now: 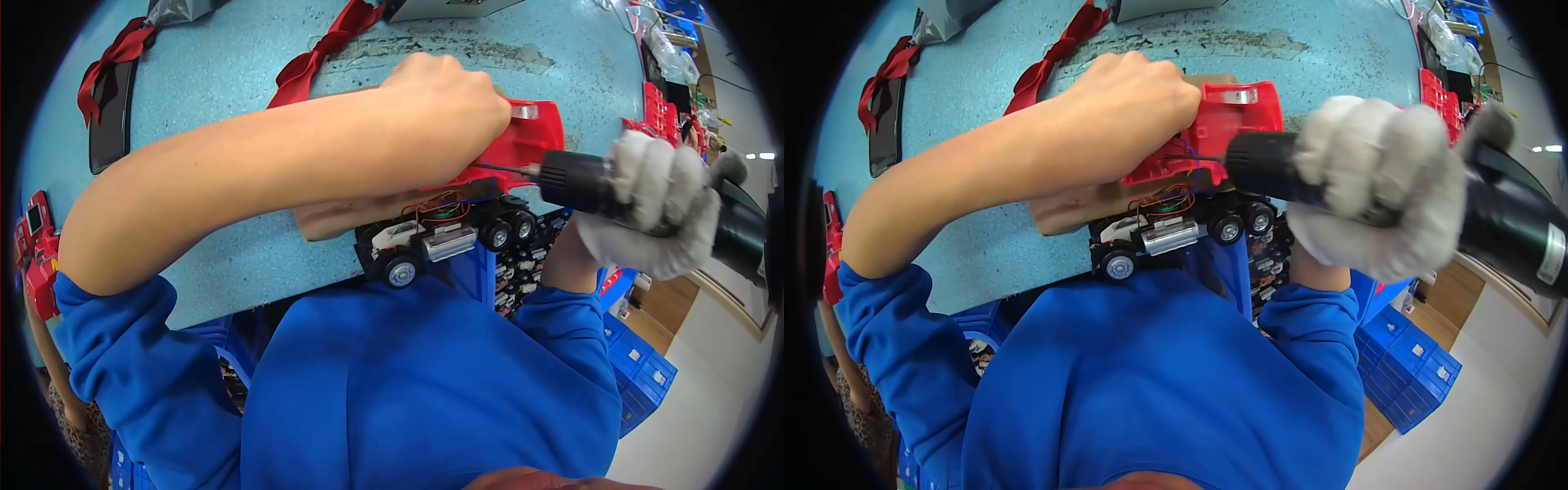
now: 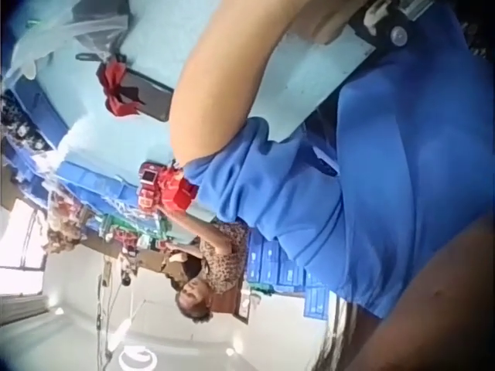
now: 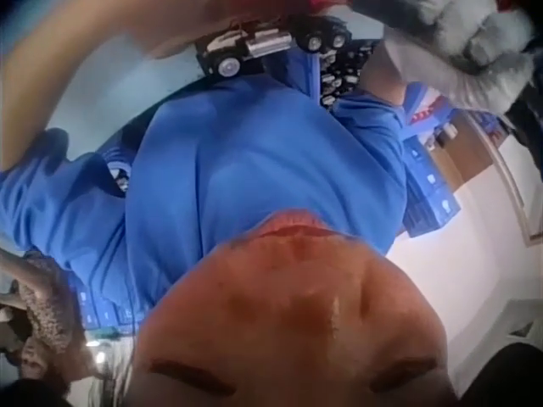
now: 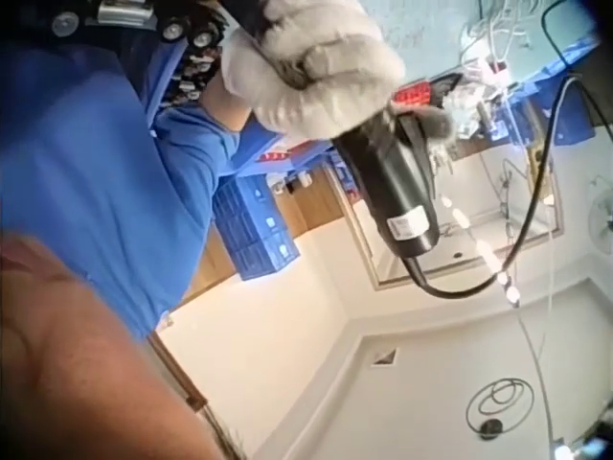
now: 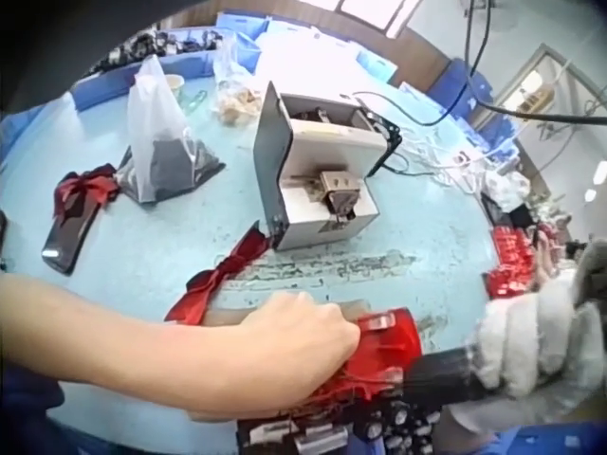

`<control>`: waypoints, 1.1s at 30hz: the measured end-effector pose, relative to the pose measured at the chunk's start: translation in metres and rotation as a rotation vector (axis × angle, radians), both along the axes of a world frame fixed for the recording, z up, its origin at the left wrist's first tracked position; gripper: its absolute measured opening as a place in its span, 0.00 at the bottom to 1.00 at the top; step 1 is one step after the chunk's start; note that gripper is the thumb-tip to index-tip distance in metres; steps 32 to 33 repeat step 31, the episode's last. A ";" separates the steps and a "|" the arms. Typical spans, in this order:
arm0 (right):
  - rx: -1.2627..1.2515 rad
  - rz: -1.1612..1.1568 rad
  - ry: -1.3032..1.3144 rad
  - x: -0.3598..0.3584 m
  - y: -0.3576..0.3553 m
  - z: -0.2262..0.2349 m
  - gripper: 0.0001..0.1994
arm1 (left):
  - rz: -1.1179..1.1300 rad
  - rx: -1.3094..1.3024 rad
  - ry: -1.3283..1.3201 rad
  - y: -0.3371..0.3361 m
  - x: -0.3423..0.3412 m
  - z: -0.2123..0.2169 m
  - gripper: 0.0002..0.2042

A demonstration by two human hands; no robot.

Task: Assembling plastic toy trucks by attaching the red cab to the chassis using an electric screwdriver and placing finished units into a bin.

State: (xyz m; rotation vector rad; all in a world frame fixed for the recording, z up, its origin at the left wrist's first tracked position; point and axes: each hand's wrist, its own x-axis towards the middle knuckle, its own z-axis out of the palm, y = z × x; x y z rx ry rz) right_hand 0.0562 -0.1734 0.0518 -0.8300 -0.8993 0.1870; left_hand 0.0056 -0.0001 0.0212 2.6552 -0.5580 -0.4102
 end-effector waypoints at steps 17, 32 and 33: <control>-0.379 0.060 -0.069 -0.029 0.019 -0.014 0.10 | 0.044 -0.042 -0.061 0.004 -0.013 -0.010 0.09; -0.425 0.225 -0.286 0.026 0.020 0.040 0.10 | 0.466 -0.817 -0.403 0.004 -0.065 -0.092 0.37; -0.425 0.225 -0.286 0.026 0.020 0.040 0.10 | 0.466 -0.817 -0.403 0.004 -0.065 -0.092 0.37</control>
